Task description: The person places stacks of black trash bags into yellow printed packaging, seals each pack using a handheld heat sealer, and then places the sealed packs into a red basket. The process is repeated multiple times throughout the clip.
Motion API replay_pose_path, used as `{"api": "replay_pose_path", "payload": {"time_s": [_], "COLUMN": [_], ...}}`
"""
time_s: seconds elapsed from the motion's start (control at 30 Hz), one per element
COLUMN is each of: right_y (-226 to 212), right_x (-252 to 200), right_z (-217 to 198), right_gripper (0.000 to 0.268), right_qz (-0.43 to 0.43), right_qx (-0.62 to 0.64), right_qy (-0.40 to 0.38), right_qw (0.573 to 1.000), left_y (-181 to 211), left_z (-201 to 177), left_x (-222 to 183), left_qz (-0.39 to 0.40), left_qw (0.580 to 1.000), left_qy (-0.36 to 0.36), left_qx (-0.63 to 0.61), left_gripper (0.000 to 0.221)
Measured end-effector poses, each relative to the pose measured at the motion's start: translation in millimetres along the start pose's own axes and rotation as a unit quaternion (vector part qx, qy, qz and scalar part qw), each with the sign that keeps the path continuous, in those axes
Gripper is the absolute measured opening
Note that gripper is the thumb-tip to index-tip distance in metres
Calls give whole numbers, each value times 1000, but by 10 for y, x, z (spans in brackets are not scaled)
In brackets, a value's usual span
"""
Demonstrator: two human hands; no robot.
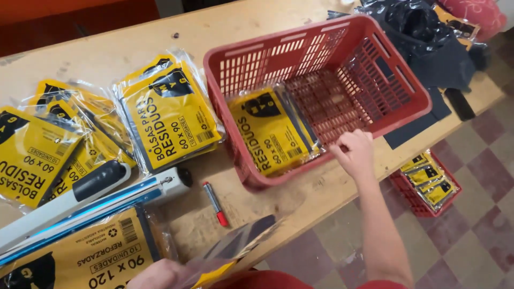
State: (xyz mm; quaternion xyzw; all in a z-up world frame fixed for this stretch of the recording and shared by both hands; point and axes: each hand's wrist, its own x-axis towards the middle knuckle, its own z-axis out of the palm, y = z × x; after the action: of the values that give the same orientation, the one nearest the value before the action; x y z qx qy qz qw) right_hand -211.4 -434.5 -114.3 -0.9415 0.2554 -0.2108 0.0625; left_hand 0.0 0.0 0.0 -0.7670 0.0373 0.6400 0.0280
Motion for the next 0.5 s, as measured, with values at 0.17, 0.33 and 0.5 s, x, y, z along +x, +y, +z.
{"api": "replay_pose_path", "payload": {"time_s": [0.17, 0.33, 0.5], "right_y": [-936, -1251, -1380], "right_x": [-319, -1282, -405], "right_z": [-711, -336, -1095], "right_gripper": [55, 89, 18], "right_qz": [-125, -76, 227], "right_qx": [199, 579, 365], "right_qy": [-90, -155, 242], "right_qw": [968, 797, 870], "left_y": [-583, 160, 739], "left_z": [507, 621, 257], "left_x": [502, 389, 78], "left_qz": [571, 619, 686], "left_qw": [742, 482, 531], "left_qy": [311, 380, 245], "left_qx": [-165, -490, -432], "left_gripper": [32, 22, 36]}}
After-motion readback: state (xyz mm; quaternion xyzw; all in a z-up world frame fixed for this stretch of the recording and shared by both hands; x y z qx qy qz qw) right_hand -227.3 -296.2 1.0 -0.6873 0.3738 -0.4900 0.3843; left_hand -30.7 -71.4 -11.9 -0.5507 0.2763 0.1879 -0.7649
